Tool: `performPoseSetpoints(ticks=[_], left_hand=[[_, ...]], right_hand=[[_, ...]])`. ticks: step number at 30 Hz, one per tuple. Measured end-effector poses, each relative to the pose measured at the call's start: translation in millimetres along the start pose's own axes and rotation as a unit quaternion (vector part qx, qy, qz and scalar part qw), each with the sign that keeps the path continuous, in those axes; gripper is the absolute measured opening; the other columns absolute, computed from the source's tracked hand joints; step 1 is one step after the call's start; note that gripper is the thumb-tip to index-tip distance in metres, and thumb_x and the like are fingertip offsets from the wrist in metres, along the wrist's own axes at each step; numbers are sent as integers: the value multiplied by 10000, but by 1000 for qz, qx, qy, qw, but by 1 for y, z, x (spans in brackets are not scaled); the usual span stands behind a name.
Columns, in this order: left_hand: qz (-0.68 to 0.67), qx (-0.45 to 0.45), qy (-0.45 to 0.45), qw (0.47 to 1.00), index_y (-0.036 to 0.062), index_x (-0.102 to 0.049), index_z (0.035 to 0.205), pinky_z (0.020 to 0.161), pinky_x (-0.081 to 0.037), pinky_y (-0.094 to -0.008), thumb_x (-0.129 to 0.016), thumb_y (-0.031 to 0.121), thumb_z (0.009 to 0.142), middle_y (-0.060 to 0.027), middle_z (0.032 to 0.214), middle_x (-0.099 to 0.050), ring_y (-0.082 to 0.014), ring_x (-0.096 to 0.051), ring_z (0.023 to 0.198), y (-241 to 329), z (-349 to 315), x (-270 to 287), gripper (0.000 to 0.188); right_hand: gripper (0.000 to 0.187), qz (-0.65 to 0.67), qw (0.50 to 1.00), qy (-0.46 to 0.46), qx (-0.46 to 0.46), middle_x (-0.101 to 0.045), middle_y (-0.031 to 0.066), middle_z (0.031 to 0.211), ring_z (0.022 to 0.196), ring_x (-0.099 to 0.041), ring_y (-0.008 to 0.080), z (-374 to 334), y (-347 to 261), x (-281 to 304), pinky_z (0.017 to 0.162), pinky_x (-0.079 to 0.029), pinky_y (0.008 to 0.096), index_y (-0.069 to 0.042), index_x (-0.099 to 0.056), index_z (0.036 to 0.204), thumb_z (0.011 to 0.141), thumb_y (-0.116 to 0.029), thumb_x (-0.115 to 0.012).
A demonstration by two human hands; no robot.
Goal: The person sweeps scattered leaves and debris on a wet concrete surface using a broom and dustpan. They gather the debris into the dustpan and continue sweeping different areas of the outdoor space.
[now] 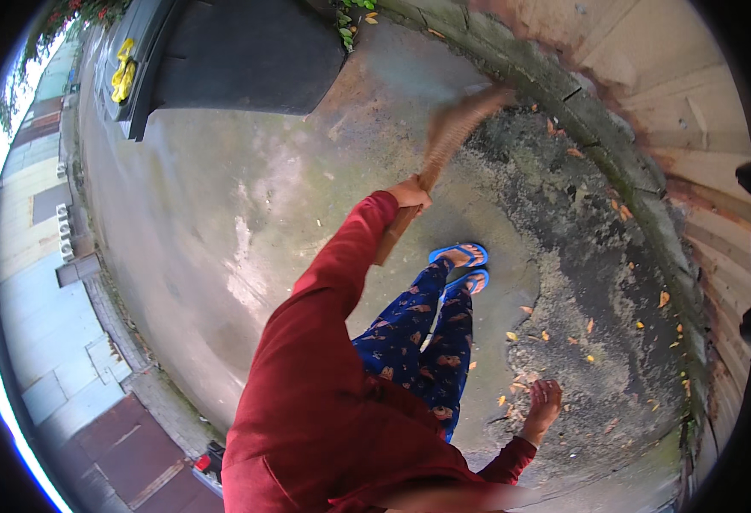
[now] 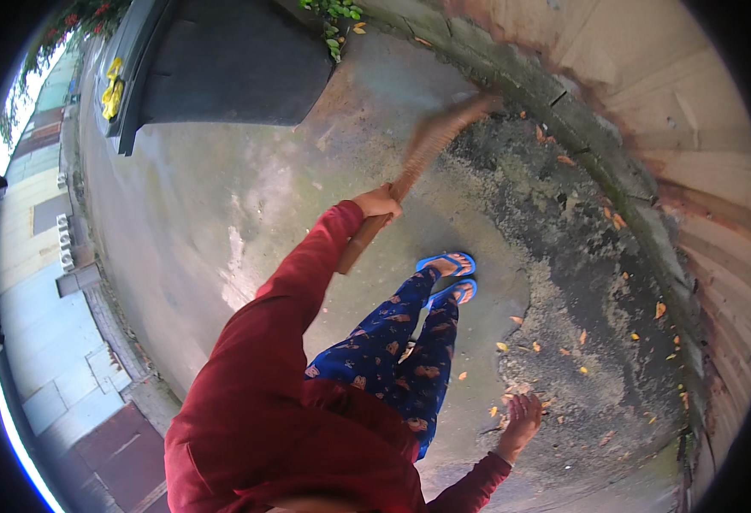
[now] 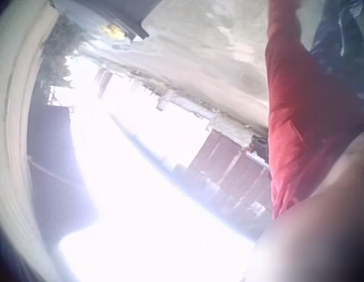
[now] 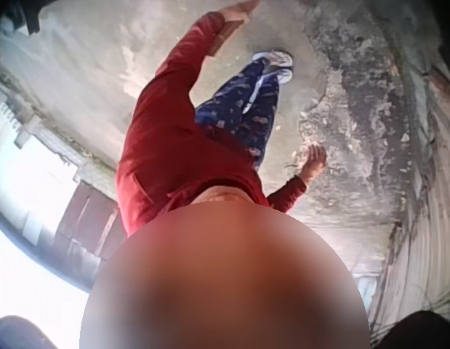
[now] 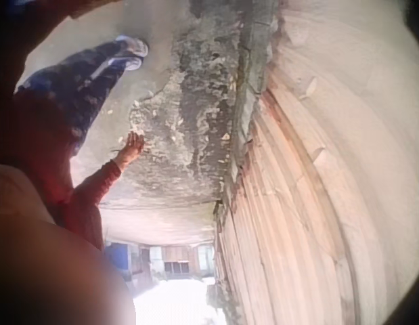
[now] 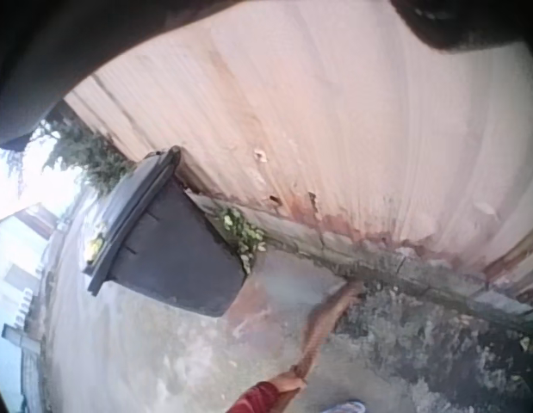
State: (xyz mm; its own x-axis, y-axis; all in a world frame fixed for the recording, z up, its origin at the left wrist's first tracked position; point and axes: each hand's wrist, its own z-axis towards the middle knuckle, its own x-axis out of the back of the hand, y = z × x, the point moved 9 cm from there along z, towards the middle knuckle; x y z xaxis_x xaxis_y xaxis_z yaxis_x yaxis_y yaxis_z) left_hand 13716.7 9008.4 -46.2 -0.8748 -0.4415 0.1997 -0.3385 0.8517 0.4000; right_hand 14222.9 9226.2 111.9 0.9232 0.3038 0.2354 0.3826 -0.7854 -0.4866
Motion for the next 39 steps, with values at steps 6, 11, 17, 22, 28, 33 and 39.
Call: performPoseSetpoints(ticks=[6,11,17,22,28,33,39], left_hand=[[-92,-7,-170,981,-16,-387,984,375,-426,-297,-576,102,621,-99,620,-535,-162,-513,433,22,-154,-27,426],[-17,35,-31,999,11,-366,1048,389,-413,-265,-571,95,639,-29,579,-457,-131,-485,459,-22,-204,13,465],[-674,87,-208,703,42,-341,1173,416,-399,-219,-489,108,731,-9,646,-431,-80,-440,479,-11,-165,47,471],[-856,-90,-310,404,-58,-179,1231,472,-434,-238,-445,73,723,-49,680,-455,-127,-464,521,81,-89,168,589],[-876,-102,-294,368,-152,-220,1062,505,-454,-226,-476,18,731,-41,660,-431,-114,-472,548,147,9,324,452],[-797,-65,-181,572,62,-375,675,497,-422,-205,-488,56,722,-2,600,-407,-72,-438,524,169,69,398,122],[-572,-134,115,801,18,-446,712,468,-438,-298,-515,60,671,-62,550,-454,-170,-468,472,146,144,461,91]], right_hand=[[244,-42,980,-197,5,-552,77,821,729,-567,193,3,-15,-83,674,-462,302,-41,-489,984,821,-223,-487],[227,-124,972,-194,41,-554,64,803,716,-559,160,26,-19,-109,643,-457,271,-44,-497,959,833,-231,-484],[224,-132,983,-121,-37,-545,62,781,674,-554,164,39,17,-86,584,-458,268,-58,-496,943,814,-242,-500],[212,-101,989,-38,-104,-539,74,763,663,-566,183,18,38,-95,558,-469,279,-71,-493,955,806,-221,-492],[238,-172,970,-101,-137,-550,101,797,687,-576,197,-16,-3,-203,588,-483,286,-54,-486,975,806,-222,-480],[204,-189,974,-119,-41,-558,86,801,732,-571,181,-23,-85,-287,645,-475,274,-35,-488,972,824,-172,-455],[197,-225,968,-109,8,-562,68,791,734,-569,155,-22,-119,-321,638,-470,257,-37,-497,966,828,-173,-461]])
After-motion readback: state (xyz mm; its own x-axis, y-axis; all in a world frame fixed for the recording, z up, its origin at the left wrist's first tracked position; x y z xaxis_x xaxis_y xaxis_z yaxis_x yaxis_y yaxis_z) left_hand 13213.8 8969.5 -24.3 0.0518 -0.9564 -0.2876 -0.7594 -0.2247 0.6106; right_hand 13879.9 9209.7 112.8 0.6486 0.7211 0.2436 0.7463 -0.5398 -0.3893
